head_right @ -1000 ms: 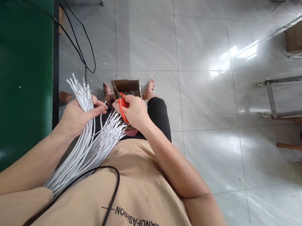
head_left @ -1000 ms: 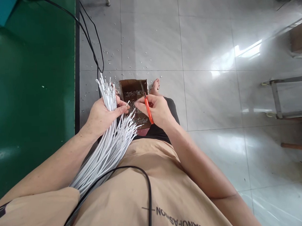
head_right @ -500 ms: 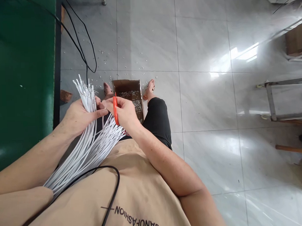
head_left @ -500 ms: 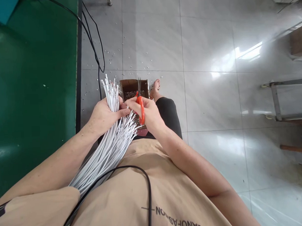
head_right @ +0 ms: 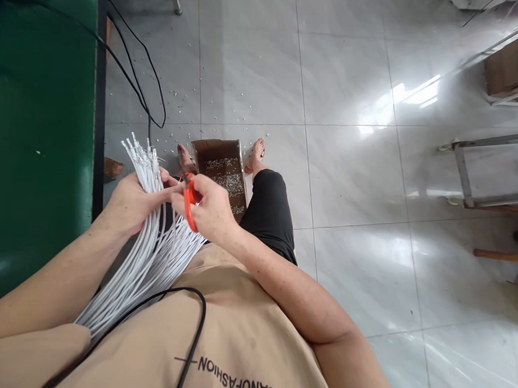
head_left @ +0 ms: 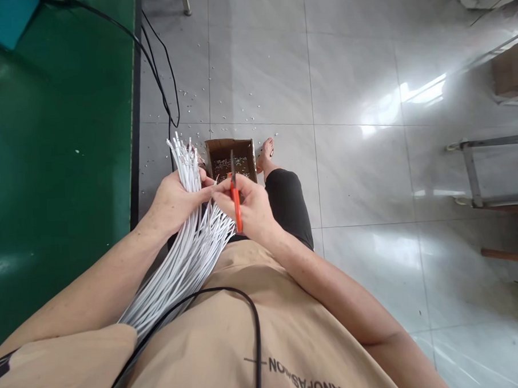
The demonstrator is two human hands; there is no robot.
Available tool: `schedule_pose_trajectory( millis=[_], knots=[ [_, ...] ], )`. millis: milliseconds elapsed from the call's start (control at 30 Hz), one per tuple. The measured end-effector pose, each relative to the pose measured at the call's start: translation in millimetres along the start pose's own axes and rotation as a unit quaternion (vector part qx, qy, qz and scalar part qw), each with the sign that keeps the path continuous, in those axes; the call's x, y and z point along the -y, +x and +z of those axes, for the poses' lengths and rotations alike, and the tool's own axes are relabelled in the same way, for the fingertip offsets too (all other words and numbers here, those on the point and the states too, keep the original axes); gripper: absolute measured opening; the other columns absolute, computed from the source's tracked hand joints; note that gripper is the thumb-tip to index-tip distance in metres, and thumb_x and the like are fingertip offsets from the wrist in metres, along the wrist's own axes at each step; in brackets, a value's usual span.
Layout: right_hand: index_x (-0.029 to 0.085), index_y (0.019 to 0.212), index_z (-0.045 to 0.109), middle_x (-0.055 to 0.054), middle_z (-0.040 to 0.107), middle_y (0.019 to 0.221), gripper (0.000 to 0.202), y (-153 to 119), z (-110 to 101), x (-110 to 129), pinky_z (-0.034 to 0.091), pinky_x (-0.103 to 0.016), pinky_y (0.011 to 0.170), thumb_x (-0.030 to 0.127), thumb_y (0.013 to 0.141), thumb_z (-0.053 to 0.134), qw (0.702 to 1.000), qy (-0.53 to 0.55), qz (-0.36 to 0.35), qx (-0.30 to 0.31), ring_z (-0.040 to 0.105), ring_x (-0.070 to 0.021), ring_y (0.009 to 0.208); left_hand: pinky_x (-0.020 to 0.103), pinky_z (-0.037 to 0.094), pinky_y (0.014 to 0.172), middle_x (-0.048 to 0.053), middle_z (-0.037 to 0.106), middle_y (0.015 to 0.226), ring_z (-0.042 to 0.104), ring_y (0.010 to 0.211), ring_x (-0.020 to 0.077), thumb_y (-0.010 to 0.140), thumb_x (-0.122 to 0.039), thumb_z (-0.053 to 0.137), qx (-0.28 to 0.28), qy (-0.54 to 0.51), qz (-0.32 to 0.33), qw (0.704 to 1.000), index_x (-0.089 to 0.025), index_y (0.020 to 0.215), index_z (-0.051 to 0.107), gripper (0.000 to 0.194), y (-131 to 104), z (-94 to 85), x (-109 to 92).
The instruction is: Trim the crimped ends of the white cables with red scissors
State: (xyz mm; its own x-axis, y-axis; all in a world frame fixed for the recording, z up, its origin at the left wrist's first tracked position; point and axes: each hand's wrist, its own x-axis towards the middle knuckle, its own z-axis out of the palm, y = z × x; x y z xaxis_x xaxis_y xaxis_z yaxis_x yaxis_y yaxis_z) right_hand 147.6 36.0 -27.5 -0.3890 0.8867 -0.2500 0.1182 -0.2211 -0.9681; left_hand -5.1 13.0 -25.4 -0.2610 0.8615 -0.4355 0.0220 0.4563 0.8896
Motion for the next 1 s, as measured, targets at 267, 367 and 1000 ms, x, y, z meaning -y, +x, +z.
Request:
schedule_pose_trajectory(
  millis=[267, 367, 1000],
  knots=[
    [0.016, 0.086, 0.068, 0.000, 0.063, 0.075, 0.026, 11.7, -1.0, -3.3, 0.044, -0.023, 0.069, 0.039, 0.077, 0.063, 0.998, 0.047, 0.038, -0.034, 0.053, -0.0104, 0.069, 0.026, 0.047, 0.074, -0.003, 0.063, 0.077, 0.057, 0.074, 0.0112, 0.065, -0.018, 0.078, 0.024, -0.017, 0.002, 1.000, -0.017, 0.078, 0.061, 0.021, -1.3, 1.5, -5.6],
    [0.015, 0.089, 0.068, -0.001, 0.065, 0.079, 0.025, 15.0, -3.2, -7.0, 0.045, -0.023, 0.068, 0.036, 0.076, 0.062, 0.996, 0.042, 0.063, -0.057, 0.055, -0.0112, 0.070, 0.026, 0.047, 0.069, -0.002, 0.062, 0.076, 0.058, 0.072, 0.0126, 0.070, -0.020, 0.072, 0.095, -0.022, -0.042, 0.994, -0.018, 0.084, 0.064, 0.016, -2.7, 0.7, -7.1],
    [0.015, 0.085, 0.067, -0.002, 0.066, 0.079, 0.031, 17.0, -17.7, -3.2, 0.042, -0.023, 0.064, 0.044, 0.083, 0.055, 0.996, -0.084, 0.043, 0.002, 0.055, -0.0109, 0.069, 0.030, 0.052, 0.076, -0.004, 0.066, 0.072, 0.062, 0.069, 0.0109, 0.060, -0.012, 0.080, 0.044, -0.087, -0.033, 0.995, -0.017, 0.085, 0.058, 0.033, -2.6, 2.2, -5.8]
  ],
)
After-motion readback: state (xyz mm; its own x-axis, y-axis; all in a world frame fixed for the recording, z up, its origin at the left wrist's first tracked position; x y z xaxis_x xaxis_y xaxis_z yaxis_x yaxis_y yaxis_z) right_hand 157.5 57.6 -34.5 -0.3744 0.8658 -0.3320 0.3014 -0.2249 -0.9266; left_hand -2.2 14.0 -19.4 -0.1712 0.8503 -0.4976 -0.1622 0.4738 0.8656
